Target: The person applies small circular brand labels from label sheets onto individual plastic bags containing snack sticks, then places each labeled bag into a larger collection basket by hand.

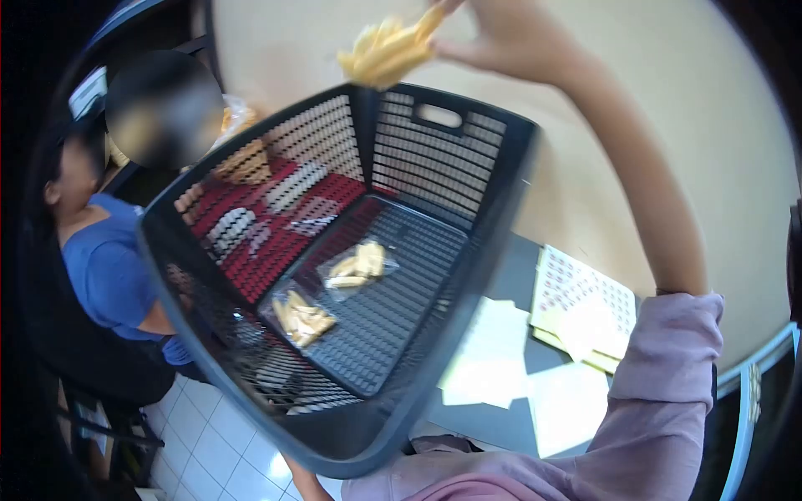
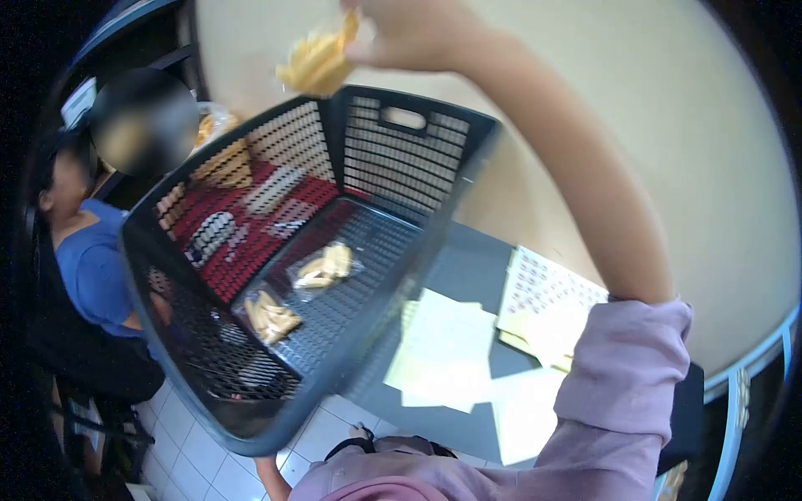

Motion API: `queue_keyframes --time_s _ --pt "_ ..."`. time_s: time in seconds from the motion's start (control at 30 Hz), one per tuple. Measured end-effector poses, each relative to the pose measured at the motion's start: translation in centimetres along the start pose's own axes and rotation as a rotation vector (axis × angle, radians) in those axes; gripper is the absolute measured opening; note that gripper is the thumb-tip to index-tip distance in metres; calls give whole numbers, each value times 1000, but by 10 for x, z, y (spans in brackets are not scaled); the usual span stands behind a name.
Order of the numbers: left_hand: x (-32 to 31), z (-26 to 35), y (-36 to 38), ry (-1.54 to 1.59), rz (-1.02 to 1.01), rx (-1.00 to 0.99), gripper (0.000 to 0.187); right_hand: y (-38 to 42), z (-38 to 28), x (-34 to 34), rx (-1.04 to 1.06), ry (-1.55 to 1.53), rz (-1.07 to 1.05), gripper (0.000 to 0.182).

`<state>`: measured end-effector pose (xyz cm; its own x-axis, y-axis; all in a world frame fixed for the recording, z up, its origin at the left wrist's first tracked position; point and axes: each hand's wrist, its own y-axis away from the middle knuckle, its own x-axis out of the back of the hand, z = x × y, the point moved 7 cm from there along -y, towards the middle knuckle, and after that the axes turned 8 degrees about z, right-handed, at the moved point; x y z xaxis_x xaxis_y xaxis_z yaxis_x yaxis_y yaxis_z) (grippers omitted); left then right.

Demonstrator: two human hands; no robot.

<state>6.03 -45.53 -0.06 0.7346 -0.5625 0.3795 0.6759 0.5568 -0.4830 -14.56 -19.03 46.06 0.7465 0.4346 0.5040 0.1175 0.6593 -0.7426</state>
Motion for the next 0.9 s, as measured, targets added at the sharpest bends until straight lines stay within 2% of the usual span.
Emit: queue_keyframes --time_s 0.03,0.07,0.1,0.13,0.17,0.23,0.27,0.33,0.5,0.57,0.63,0.67,0.73,0.77,0.83,0.87,0.9 --pt "-20 -50 15 204 -250 281 60 17 10 33 -40 -101 10 56" --pt "-34 -78 47 183 -573 335 58 40 19 62 -84 -52 67 56" --pt "-39 -12 52 154 -897 385 56 63 21 90 -113 98 82 59" --pt "-49 46 63 502 -1104 546 54 90 30 112 -105 165 122 57" --pt "-52 89 72 513 -1246 534 54 122 38 129 -119 184 100 57" --pt "-73 136 86 775 -1351 473 57 191 53 153 -311 48 105 52" --pt "-90 152 93 778 -1374 469 57 218 48 159 -396 -40 103 52" --pt "-123 193 100 834 -1387 275 53 276 31 161 -548 -174 64 54" --pt "-215 291 109 1021 -1220 100 50 390 -22 141 -910 -468 -44 60" --pt "-241 333 118 1050 -1212 49 51 415 -34 137 -1090 -613 68 63" --pt "-256 368 131 1051 -1229 -107 50 424 -41 139 -1151 -652 129 63" --pt "-261 381 136 1055 -1237 -117 50 428 -41 140 -1205 -701 192 64" --pt "-270 399 148 1136 -1387 24 42 432 -42 145 -1235 -689 270 64" --pt "-273 403 151 1136 -1401 16 42 436 -42 148 -1266 -689 340 65" --pt "-276 414 148 1243 -1294 -76 31 438 -43 152 -1271 -653 422 63" --pt "-279 420 149 1250 -1304 -82 31 443 -43 153 -1338 -690 558 61" --pt "-280 425 144 1260 -1205 -130 28 447 -42 153 -1401 -728 694 60"
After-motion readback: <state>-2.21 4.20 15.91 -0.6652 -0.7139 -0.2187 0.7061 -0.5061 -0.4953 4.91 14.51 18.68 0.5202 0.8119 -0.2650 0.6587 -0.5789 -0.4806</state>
